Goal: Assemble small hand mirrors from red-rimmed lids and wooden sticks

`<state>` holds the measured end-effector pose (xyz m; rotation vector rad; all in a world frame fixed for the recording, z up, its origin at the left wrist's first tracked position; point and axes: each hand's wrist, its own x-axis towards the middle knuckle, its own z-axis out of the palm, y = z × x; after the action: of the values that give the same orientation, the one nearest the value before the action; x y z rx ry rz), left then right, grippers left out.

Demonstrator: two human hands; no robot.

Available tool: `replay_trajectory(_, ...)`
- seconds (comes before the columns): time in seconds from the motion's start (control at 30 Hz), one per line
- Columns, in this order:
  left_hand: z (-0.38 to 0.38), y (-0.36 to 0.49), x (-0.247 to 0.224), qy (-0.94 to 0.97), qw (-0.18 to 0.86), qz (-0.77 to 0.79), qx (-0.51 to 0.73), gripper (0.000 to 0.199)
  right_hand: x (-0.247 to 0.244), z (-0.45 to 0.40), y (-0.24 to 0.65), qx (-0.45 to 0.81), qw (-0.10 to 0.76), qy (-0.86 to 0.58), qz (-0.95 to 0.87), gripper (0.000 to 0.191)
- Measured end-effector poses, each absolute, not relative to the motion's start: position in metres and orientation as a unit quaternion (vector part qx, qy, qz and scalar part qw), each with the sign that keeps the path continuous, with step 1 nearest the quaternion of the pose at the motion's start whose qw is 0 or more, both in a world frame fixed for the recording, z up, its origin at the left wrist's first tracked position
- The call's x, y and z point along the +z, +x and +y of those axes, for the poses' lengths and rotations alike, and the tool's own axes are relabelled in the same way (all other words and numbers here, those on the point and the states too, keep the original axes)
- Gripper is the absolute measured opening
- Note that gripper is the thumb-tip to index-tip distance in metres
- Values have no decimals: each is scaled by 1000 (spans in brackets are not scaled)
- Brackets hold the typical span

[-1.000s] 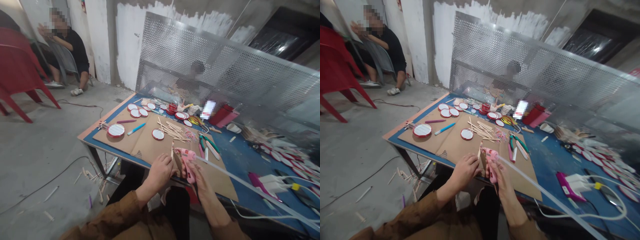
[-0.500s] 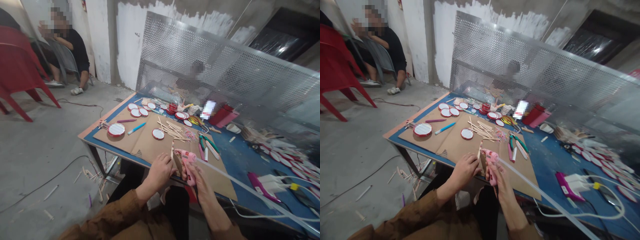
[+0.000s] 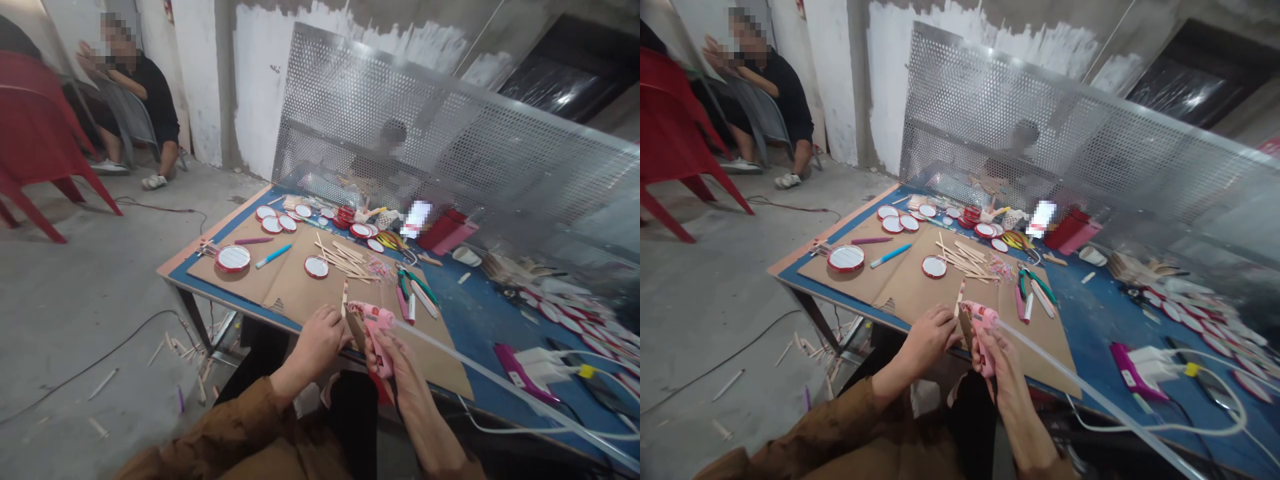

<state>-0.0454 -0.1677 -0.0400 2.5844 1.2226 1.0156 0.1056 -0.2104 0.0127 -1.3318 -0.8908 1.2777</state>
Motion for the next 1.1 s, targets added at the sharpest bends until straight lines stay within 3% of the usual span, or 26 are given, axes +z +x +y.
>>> replay_trajectory(0.23, -167, -46, -42, 848, 50, 401, 343, 15, 15, -216, 101, 560, 523, -571, -294, 34)
replay_trajectory(1.1, -170, -48, -35, 851, 54, 402, 335, 11, 10, -236, 104, 568, 520, -574, -279, 38)
